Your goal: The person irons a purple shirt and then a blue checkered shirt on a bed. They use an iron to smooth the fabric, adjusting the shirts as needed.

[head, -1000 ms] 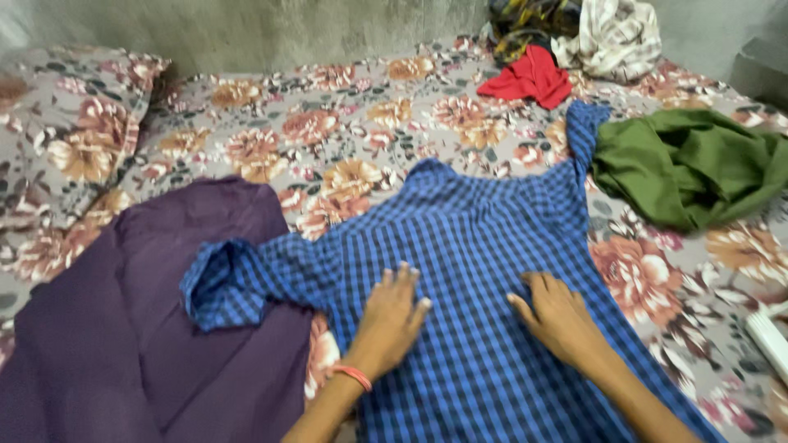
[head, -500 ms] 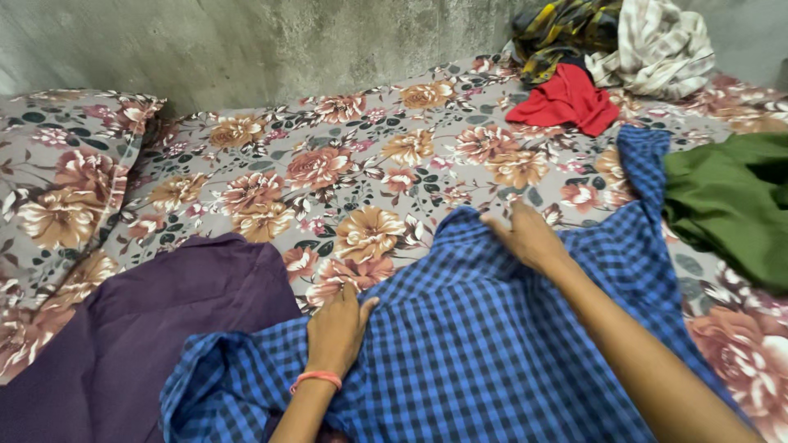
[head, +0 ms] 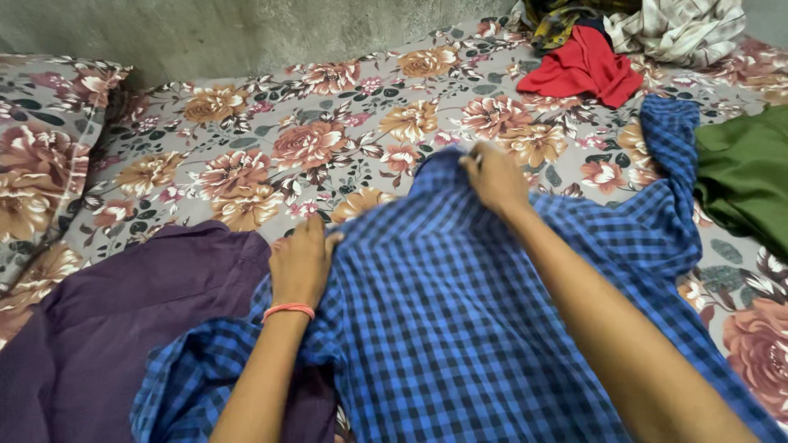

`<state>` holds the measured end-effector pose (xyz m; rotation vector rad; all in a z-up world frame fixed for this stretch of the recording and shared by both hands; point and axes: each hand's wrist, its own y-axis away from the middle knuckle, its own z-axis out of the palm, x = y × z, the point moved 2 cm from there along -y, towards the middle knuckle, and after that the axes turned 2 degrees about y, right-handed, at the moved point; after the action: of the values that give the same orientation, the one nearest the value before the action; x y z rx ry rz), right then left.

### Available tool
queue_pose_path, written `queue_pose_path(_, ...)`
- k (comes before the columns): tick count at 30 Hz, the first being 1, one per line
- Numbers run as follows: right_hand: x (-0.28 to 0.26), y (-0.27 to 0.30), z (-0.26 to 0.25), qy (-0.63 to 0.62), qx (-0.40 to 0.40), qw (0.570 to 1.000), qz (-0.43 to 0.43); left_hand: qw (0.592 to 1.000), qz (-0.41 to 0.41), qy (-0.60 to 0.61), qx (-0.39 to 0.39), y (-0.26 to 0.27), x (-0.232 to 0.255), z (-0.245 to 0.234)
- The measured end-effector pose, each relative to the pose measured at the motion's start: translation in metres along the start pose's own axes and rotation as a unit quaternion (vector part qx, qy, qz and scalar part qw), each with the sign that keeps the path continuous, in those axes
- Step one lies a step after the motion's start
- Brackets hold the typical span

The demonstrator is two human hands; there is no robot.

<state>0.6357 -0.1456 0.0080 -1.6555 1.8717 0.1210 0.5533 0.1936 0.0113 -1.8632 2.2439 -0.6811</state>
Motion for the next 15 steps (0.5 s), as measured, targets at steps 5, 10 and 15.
queue_pose_path(5,0.112,-0.021,0.019,-0.057,-0.018,0.994,-0.091,0.997,-0.046,0.035,-0.059,0.023,-0.028,0.024)
queue_pose_path(10,0.212,0.004,-0.021,0.103,-0.149,0.981,-0.069,0.992,-0.078,0.015,-0.102,0.031,-0.038,0.023)
queue_pose_path(15,0.193,0.001,-0.045,0.175,-0.015,0.984,-0.019,0.989,-0.094,0.025,-0.114,0.022,-0.031,0.03)
